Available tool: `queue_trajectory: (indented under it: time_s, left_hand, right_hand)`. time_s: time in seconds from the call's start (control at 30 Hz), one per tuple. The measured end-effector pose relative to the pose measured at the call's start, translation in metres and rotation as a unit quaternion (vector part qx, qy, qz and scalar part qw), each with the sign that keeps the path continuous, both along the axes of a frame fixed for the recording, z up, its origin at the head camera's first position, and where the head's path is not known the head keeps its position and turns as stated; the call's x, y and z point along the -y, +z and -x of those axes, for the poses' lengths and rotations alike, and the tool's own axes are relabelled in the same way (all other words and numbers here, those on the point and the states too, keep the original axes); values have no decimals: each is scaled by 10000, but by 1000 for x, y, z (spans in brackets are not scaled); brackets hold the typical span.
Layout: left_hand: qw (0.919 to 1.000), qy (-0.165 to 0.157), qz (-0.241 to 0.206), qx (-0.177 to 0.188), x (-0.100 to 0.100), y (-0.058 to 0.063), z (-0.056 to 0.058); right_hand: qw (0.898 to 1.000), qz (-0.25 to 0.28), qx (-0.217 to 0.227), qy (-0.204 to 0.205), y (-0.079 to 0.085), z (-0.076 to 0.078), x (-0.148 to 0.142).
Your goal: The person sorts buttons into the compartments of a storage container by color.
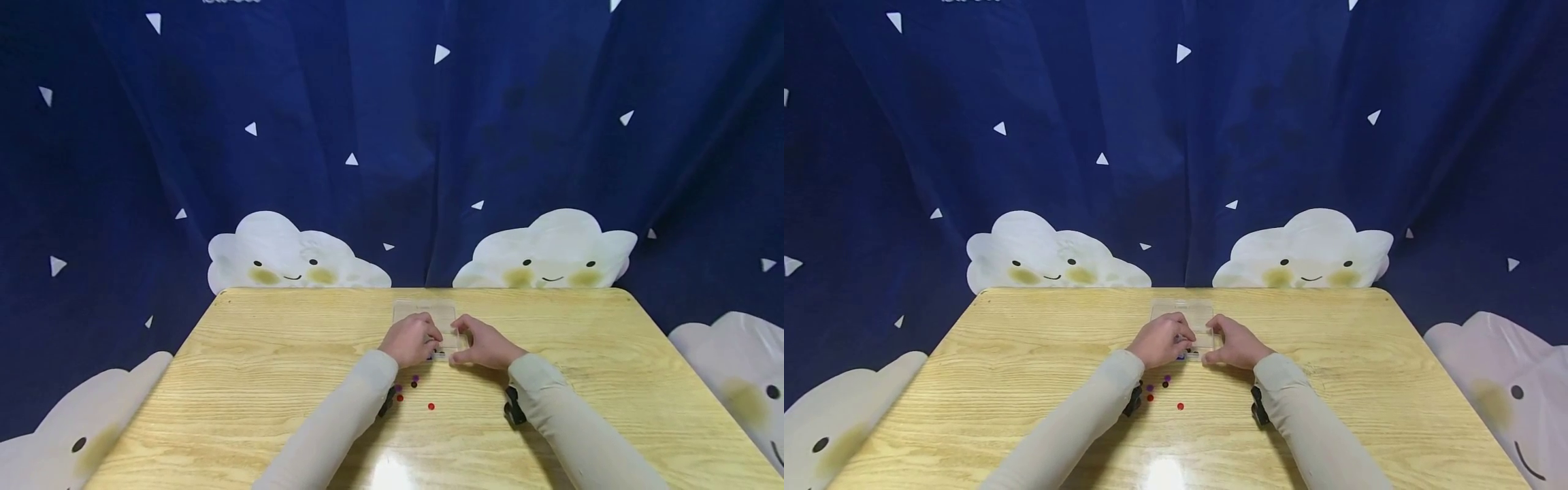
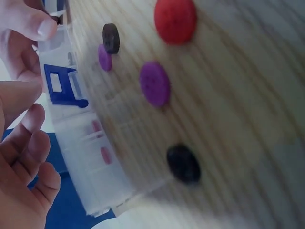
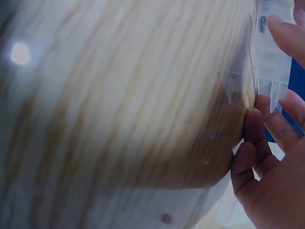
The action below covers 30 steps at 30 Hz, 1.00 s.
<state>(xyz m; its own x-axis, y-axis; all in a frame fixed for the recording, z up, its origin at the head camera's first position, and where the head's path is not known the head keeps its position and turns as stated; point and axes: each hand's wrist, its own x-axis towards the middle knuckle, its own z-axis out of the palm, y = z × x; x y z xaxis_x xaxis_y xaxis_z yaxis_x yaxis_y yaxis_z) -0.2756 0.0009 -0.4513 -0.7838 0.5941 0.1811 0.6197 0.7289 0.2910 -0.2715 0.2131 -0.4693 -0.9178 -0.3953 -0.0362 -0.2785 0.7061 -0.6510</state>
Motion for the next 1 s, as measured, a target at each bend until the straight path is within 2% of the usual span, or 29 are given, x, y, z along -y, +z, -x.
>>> queue_trajectory:
  time_s: [0.17, 0.3, 0.6, 0.77, 1.0]
  left_hand:
    - [9997, -86, -135, -193, 11, 6, -3]
    - [9985, -209, -86, -508, 21, 9, -5]
    - [9910, -763, 79, -1096, 45, 11, -17]
    - [9876, -962, 80, -1236, 53, 12, -23]
    - [9868, -1029, 211, -1236, 64, 11, -28]
  right_hand:
    - [10000, -4, 17, -77, -1, 1, 0]
    - [9999, -52, 13, -138, -3, 2, 0]
    - [9997, -68, 26, -235, -6, 3, 1]
    - [9995, -89, 56, -285, -3, 2, 0]
    - [9995, -114, 127, -247, 1, 0, 3]
